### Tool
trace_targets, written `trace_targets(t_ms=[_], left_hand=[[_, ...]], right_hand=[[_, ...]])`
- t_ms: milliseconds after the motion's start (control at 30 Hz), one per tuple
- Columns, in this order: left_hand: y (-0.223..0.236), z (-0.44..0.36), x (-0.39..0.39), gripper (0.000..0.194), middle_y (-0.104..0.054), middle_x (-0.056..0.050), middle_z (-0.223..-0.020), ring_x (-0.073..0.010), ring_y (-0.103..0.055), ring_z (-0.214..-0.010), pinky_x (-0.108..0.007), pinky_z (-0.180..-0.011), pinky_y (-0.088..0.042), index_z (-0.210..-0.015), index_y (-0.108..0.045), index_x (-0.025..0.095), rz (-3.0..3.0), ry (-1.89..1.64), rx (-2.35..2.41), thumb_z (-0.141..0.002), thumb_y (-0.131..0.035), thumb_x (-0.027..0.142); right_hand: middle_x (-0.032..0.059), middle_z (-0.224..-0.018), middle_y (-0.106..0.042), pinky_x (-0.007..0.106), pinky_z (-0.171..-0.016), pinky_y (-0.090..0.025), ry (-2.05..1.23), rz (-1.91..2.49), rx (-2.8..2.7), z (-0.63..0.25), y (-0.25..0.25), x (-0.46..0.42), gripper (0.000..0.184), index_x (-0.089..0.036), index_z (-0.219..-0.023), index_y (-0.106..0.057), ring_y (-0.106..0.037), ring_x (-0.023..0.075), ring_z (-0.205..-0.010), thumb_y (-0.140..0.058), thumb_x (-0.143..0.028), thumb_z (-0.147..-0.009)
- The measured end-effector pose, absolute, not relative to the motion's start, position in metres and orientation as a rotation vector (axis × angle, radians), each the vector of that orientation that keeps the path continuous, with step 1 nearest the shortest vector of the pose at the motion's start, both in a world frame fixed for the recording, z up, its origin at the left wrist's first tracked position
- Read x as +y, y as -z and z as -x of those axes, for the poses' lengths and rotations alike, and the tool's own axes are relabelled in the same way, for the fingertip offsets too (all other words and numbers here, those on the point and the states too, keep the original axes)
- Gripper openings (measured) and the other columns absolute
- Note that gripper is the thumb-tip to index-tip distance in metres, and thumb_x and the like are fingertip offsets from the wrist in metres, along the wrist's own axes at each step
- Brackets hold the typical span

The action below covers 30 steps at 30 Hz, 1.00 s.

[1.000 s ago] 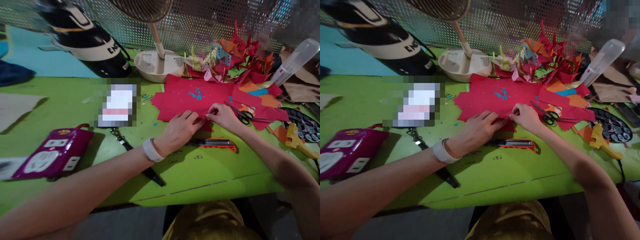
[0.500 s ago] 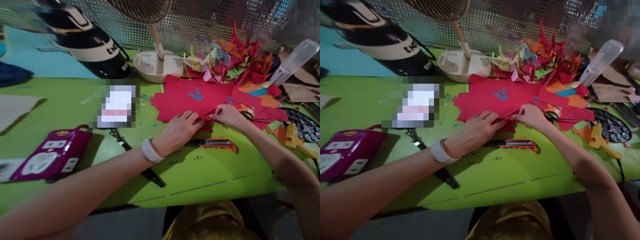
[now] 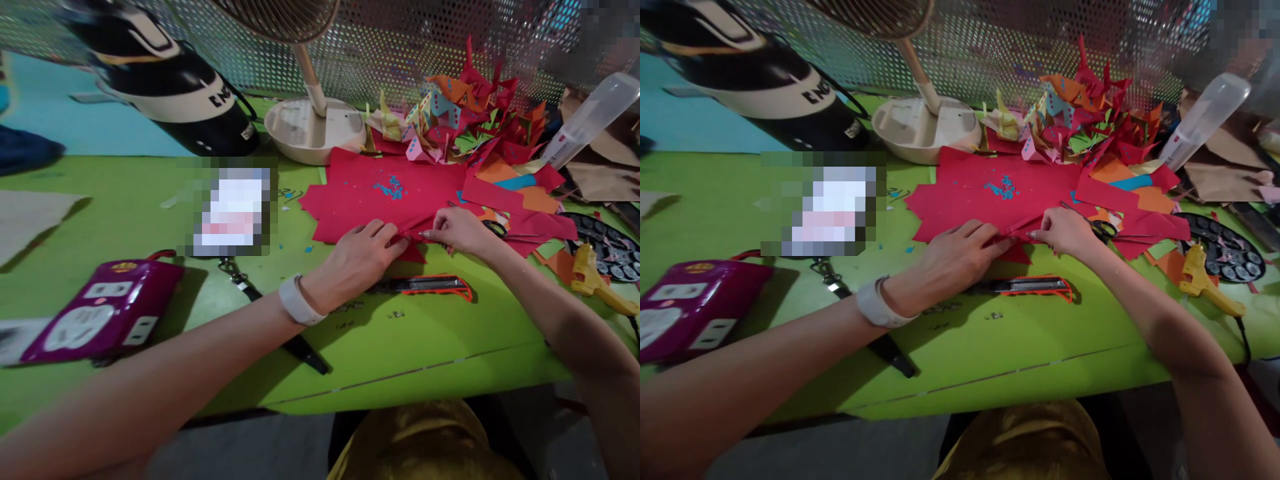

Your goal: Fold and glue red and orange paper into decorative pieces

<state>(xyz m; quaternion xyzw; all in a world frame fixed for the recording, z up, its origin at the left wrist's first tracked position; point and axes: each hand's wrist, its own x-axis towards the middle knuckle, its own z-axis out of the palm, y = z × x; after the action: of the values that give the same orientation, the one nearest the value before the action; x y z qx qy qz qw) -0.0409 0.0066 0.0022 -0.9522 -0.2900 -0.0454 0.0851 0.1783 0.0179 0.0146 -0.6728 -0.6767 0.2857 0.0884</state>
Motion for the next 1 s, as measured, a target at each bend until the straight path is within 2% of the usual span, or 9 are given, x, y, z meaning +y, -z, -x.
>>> trace_targets(t_ms=[167, 267, 433, 567, 733, 867, 1000], left_hand=[[0.003, 0.043, 0.008, 0.036, -0.062, -0.012, -0.102, -0.0273, -0.058, -0.097, -0.035, -0.072, -0.048, -0.129, -0.061, 0.02, 2.815, 0.153, -0.88, -0.098, -0.044, 0.015], [0.006, 0.044, 0.01, 0.04, -0.063, -0.012, -0.105, -0.027, -0.059, -0.098, -0.038, -0.08, -0.048, -0.134, -0.059, 0.024, 2.799, 0.182, -0.867, -0.098, -0.044, 0.017], [0.012, 0.044, 0.013, 0.041, -0.06, -0.011, -0.127, -0.0276, -0.054, -0.113, -0.042, -0.094, -0.043, -0.136, -0.057, 0.027, 2.897, 0.358, -0.827, -0.103, -0.037, 0.039], [0.014, 0.043, 0.013, 0.048, -0.059, -0.012, -0.133, -0.0293, -0.053, -0.116, -0.045, -0.097, -0.042, -0.138, -0.057, 0.025, 2.995, 0.332, -0.84, -0.103, -0.032, 0.046], [0.011, 0.043, 0.012, 0.05, -0.06, -0.013, -0.131, -0.0298, -0.055, -0.114, -0.044, -0.095, -0.043, -0.132, -0.062, 0.022, 3.006, 0.305, -0.829, -0.103, -0.031, 0.048], [0.01, 0.044, 0.014, 0.049, -0.061, -0.014, -0.127, -0.0282, -0.058, -0.109, -0.043, -0.091, -0.046, -0.129, -0.064, 0.021, 3.003, 0.311, -0.765, -0.103, -0.031, 0.047], [0.012, 0.043, 0.015, 0.046, -0.063, -0.014, -0.124, -0.0273, -0.059, -0.107, -0.042, -0.09, -0.047, -0.126, -0.066, 0.02, 2.978, 0.33, -0.729, -0.103, -0.034, 0.045]], right_hand=[[-0.0022, -0.051, -0.06, 0.022, -0.052, -0.047, -0.993, 1.992, -1.969, -0.179, -0.023, 0.017, 0.028, -0.018, -0.062, -0.056, -0.061, 0.011, -0.046, -0.067, -0.024, -0.086], [-0.0016, -0.05, -0.06, 0.022, -0.053, -0.048, -1.024, 1.991, -1.953, -0.179, -0.023, 0.018, 0.027, -0.018, -0.062, -0.056, -0.061, 0.0111, -0.045, -0.067, -0.023, -0.086], [-0.0012, -0.05, -0.061, 0.023, -0.054, -0.048, -0.999, 1.975, -1.97, -0.181, -0.017, 0.02, 0.025, -0.018, -0.064, -0.058, -0.059, 0.0104, -0.043, -0.067, -0.023, -0.086], [-0.0015, -0.047, -0.06, 0.021, -0.054, -0.048, -0.995, 1.974, -1.979, -0.181, -0.017, 0.02, 0.025, -0.018, -0.062, -0.058, -0.062, 0.0112, -0.046, -0.068, -0.024, -0.085], [-0.0029, -0.046, -0.058, 0.021, -0.054, -0.049, -1.134, 1.939, -1.876, -0.179, -0.025, 0.018, 0.024, -0.018, -0.063, -0.056, -0.062, 0.0116, -0.047, -0.067, -0.015, -0.084], [-0.0034, -0.051, -0.06, 0.025, -0.052, -0.051, -1.248, 1.915, -1.755, -0.181, -0.028, 0.017, 0.017, -0.02, -0.072, -0.056, -0.062, 0.014, -0.047, -0.063, -0.008, -0.083], [-0.0037, -0.054, -0.062, 0.027, -0.051, -0.051, -1.284, 1.903, -1.717, -0.182, -0.024, 0.018, 0.013, -0.021, -0.08, -0.056, -0.063, 0.0154, -0.048, -0.063, -0.01, -0.082]])
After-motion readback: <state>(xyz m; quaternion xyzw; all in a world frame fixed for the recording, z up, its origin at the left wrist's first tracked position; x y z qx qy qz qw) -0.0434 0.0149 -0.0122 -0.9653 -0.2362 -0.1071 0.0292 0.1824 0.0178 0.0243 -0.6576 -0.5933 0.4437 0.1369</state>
